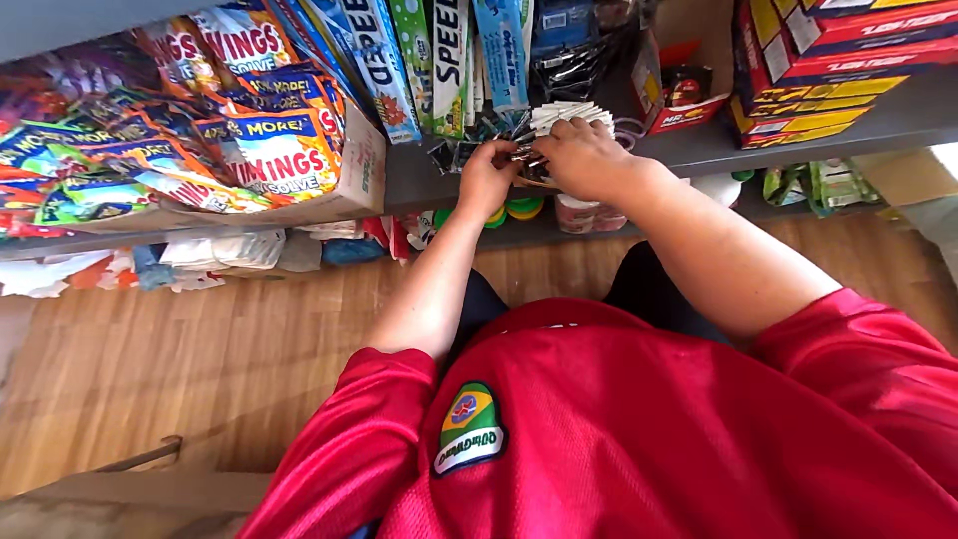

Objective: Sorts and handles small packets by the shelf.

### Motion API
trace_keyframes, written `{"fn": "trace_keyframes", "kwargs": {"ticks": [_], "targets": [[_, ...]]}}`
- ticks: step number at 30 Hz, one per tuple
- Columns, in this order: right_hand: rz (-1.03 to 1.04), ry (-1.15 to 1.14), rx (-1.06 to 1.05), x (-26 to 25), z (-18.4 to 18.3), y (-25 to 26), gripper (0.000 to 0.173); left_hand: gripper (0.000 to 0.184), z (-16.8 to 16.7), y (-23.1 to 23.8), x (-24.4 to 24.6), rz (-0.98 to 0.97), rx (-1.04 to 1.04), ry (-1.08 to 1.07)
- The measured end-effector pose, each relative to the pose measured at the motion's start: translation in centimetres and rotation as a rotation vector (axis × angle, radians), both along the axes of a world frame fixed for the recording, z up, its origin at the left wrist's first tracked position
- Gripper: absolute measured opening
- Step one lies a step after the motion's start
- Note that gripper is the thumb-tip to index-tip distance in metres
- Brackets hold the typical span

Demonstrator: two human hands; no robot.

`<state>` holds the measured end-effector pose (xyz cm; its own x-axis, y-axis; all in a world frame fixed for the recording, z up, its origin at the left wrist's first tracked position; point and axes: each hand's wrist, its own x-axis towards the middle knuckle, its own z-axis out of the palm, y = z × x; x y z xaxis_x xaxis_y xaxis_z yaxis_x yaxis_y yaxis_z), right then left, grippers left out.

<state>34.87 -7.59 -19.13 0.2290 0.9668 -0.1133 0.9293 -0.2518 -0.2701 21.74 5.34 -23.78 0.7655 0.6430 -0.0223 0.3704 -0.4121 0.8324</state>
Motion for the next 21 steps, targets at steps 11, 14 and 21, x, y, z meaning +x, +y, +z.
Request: {"fn": "trace_keyframes", "kwargs": {"ticks": [11, 14, 21], "targets": [[0.055, -0.064, 0.387, -0.8, -3.6, -0.4, 0.022, 0.031, -0.5, 2.7, -2.6, 0.258, 0.162, 0.064], [0.021, -0.073, 0.323, -1.1, -3.5, 0.1, 0.023, 0.033, 0.0, 4.4, -2.1, 0.273, 0.290, 0.180], [-0.018, 0.049, 0.567, -0.8, -4.7, -1.0, 0.025, 0.079, 0.0, 5.2, -1.3, 0.342, 0.244, 0.559]]}}
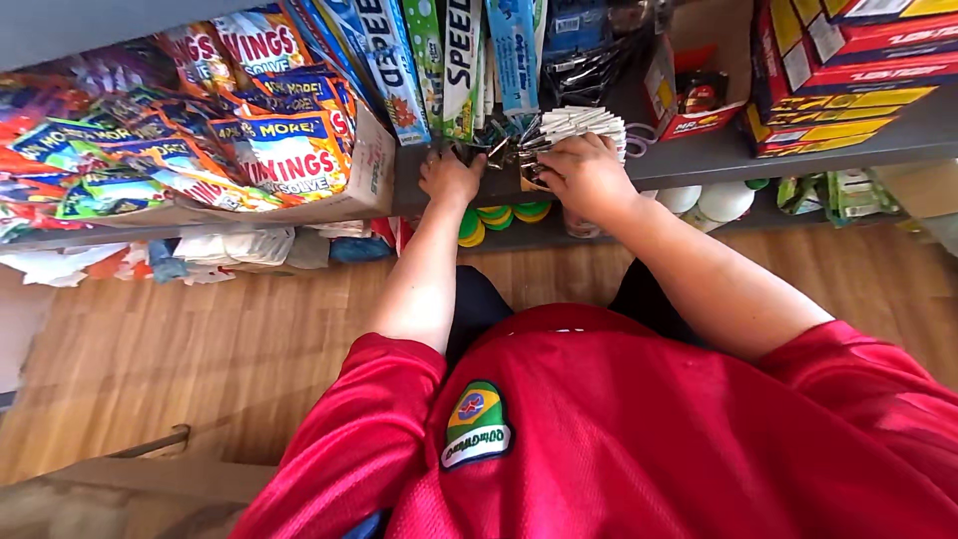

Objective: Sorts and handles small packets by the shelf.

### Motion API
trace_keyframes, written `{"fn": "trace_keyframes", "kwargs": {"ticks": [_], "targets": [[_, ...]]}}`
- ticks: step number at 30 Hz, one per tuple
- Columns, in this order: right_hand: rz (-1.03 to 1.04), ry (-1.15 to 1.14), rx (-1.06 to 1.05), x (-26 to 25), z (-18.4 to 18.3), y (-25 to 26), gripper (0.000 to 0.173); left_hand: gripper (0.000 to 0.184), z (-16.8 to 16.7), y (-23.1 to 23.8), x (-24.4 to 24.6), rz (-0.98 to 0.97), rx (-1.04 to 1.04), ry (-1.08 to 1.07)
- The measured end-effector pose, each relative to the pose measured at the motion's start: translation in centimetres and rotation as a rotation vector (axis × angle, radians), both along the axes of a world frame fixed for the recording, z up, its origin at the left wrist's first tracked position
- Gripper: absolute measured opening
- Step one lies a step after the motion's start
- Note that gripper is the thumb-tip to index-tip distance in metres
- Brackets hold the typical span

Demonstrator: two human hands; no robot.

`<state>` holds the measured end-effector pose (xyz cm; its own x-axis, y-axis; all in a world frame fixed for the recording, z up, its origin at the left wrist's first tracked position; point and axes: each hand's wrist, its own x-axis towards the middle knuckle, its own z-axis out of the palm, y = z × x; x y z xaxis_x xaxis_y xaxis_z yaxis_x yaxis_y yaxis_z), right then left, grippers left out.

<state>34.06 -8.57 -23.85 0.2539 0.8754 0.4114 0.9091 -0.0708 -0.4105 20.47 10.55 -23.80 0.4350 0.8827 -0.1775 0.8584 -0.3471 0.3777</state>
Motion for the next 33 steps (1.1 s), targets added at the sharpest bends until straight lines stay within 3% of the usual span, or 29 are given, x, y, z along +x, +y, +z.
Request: {"fn": "trace_keyframes", "kwargs": {"ticks": [3, 6, 9, 13, 16, 20, 23, 27, 31, 33], "targets": [[0.012, 0.030, 0.410, -0.7, -1.5, -2.2, 0.021, 0.091, -0.5, -0.3, -0.1, 0.049, 0.025, 0.045], [0.131, 0.095, 0.482, -3.0, -3.2, -5.4, 0.020, 0.102, -0.5, 0.0, -0.4, 0.125, 0.012, 0.086], [0.283, 0.138, 0.396, -5.3, -7.1, -7.2, 0.020, 0.096, -0.3, 0.6, -0.4, 0.110, 0.003, 0.126], [0.350, 0.248, 0.071, -4.7, -10.6, -7.5, 0.020, 0.072, -0.3, 1.3, -0.5, 0.101, -0.005, 0.066], [0.230, 0.346, -0.100, -3.6, -10.9, -7.3, 0.020, 0.062, -0.3, 1.7, -0.8, 0.119, 0.000, -0.018], [0.161, 0.451, -0.169, -3.3, -10.1, -7.0, 0.022, 0.040, -0.2, 0.6, -2.1, 0.164, 0.042, -0.209], [0.165, 0.476, -0.188, -3.4, -10.4, -7.0, 0.022, 0.044, -0.4, 0.2, -2.3, 0.195, -0.025, -0.428], [0.176, 0.494, -0.247, -3.4, -10.3, -6.6, 0.023, 0.052, 0.3, -0.2, 0.2, 0.232, -0.325, -0.677], [0.165, 0.528, -0.344, -3.4, -10.0, -6.5, 0.025, 0.048, 0.9, 0.3, 3.3, 0.098, -0.292, -0.310], [0.159, 0.538, -0.379, -3.3, -9.9, -6.6, 0.025, 0.057, 1.1, 0.3, 4.4, 0.037, -0.231, -0.084]]}}
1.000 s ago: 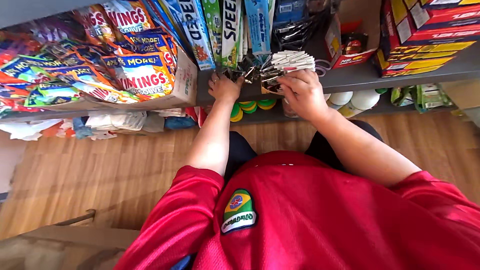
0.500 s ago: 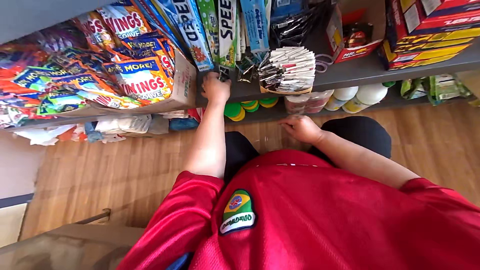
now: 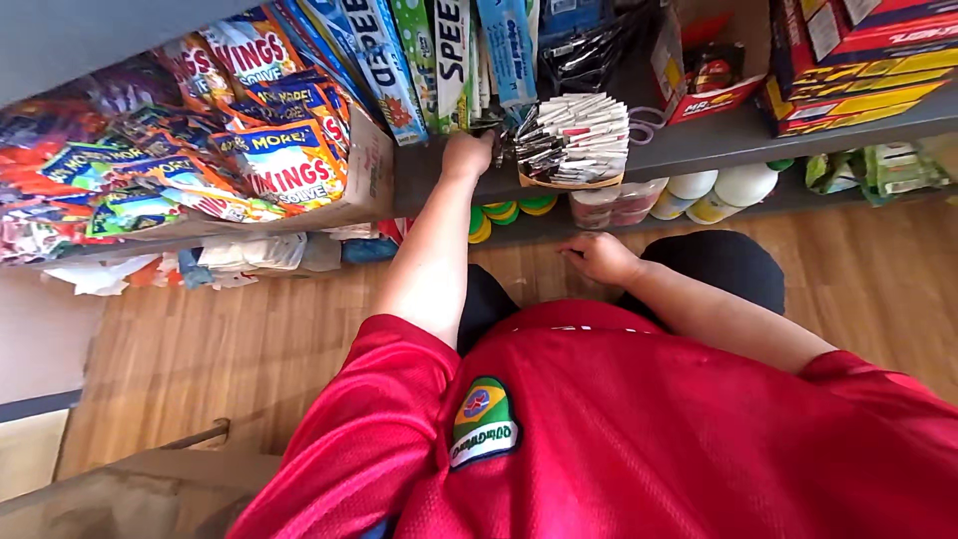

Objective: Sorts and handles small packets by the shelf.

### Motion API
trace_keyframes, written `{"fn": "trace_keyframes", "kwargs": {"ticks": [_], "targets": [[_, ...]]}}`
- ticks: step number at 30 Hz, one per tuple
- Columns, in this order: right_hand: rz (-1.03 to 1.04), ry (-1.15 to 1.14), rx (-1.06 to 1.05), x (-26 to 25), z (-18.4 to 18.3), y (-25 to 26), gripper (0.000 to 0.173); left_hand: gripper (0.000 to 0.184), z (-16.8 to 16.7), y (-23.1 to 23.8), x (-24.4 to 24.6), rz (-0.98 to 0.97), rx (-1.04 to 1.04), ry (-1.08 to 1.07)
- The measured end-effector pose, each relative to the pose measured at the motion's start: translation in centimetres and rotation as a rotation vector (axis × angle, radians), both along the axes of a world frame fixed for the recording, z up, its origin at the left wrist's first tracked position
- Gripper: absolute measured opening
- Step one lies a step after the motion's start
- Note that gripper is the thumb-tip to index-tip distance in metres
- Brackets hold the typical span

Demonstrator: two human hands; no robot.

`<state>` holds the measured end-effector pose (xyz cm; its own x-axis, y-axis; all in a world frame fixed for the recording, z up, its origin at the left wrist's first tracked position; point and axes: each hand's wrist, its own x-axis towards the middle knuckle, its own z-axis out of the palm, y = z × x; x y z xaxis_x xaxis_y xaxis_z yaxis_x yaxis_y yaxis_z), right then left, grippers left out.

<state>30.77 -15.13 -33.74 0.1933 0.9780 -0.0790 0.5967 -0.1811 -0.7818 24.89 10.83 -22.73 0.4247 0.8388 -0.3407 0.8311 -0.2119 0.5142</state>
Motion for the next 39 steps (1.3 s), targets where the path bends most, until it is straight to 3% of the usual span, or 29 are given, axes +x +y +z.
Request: {"fn": "trace_keyframes", "kwargs": {"ticks": [4, 7, 13, 20, 23, 25, 28, 30, 33, 36, 39], "targets": [[-0.031, 0.000, -0.004, 0.2, 0.0, -0.5, 0.024, 0.073, 0.2, -1.0, 1.5, -0.010, 0.098, 0.205], [-0.037, -0.005, -0.011, 0.3, 0.2, -0.4, 0.024, 0.075, -0.2, -0.6, 1.4, 0.045, 0.128, 0.143], [-0.015, 0.025, 0.018, 0.4, -0.5, 0.0, 0.025, 0.063, -1.5, 0.7, -0.4, 0.040, 0.077, -0.163], [-0.018, 0.067, -0.002, 0.4, -0.5, 0.2, 0.025, 0.055, -1.2, 0.3, -4.7, 0.365, -0.260, -0.682], [-0.112, 0.217, -0.023, 0.1, 0.8, 0.1, 0.024, 0.047, -0.5, -0.4, -7.0, 0.467, -0.413, -0.903], [-0.182, 0.356, 0.047, -0.5, 2.6, 0.0, 0.024, 0.040, 0.6, -2.9, -8.4, 0.420, -0.502, -0.941], [-0.235, 0.491, 0.311, -1.7, 5.9, 0.1, 0.030, 0.030, 1.9, -8.3, -9.9, 0.187, -0.627, -0.824], [-0.253, 0.509, 0.444, -2.1, 7.7, 0.6, 0.033, 0.037, 1.7, -11.0, -10.4, -0.002, -0.686, -0.719], [-0.291, 0.449, 0.448, -2.0, 8.8, 1.3, 0.036, 0.044, 1.3, -12.7, -10.4, -0.169, -0.709, -0.618], [-0.328, 0.385, 0.376, -1.8, 8.8, 1.4, 0.031, 0.042, 1.2, -12.9, -10.2, -0.198, -0.641, -0.592], [-0.402, 0.389, 0.386, -2.2, 8.5, 0.9, 0.025, 0.040, 1.2, -12.8, -10.1, -0.087, -0.642, -0.656]]}}
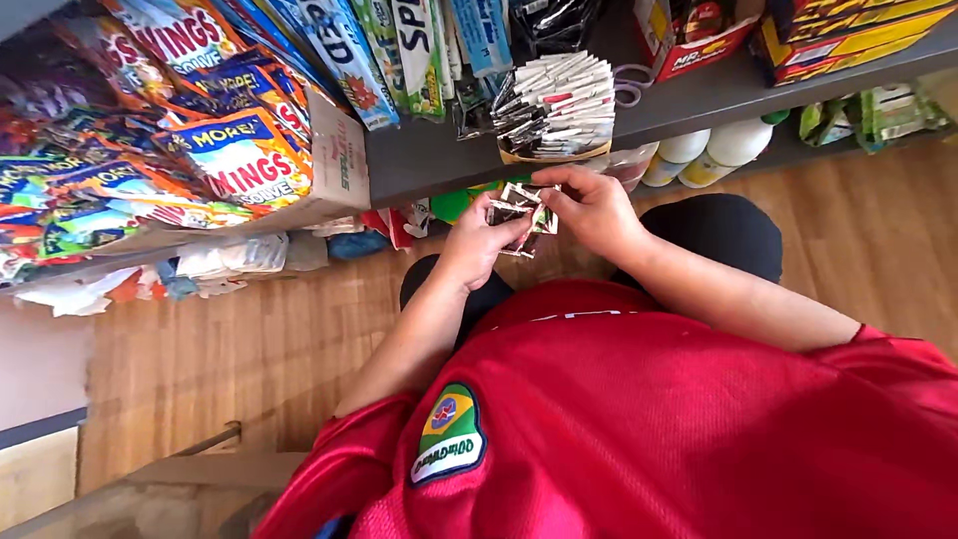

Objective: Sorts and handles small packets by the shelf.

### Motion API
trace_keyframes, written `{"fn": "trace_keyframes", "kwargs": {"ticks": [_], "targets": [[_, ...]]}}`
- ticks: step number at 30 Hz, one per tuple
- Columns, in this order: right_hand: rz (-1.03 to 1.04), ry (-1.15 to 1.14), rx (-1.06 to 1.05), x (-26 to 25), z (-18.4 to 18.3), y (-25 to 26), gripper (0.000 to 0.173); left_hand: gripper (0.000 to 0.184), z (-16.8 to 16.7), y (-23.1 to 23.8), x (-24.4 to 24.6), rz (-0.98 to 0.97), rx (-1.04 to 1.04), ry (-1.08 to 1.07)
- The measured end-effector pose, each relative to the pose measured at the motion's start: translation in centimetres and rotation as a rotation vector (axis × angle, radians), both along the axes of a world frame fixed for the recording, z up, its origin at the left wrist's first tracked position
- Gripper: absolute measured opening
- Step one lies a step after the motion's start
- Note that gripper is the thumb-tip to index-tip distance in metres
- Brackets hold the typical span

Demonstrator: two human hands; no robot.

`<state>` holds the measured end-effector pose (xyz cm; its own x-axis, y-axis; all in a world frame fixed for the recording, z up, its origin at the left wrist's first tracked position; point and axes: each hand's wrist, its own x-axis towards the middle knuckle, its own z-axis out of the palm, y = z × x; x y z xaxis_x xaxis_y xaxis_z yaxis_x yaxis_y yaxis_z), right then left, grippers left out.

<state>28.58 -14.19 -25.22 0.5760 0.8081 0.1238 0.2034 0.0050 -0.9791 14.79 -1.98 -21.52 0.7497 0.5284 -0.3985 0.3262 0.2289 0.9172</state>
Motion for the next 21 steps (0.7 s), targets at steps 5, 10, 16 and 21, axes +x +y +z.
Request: {"fn": "trace_keyframes", "kwargs": {"ticks": [5, 10, 16, 21], "targets": [[-0.055, -0.096, 0.071, -1.7, -1.2, -0.7, 0.032, 0.050, -0.3, -1.1, 0.7, 0.150, -0.069, -0.074], [0.101, -0.056, -0.042, -1.4, -0.5, -1.0, 0.045, 0.074, -1.0, -1.6, 0.9, 0.137, 0.011, -0.100], [0.388, -0.056, -0.292, 1.1, 1.9, -0.9, 0.044, 0.106, 0.4, -2.4, 0.1, -0.258, 0.624, 0.032], [0.340, -0.071, -0.269, 2.9, 3.4, -1.0, 0.034, 0.096, -0.6, -0.7, 0.9, -0.283, 0.626, -0.212]]}}
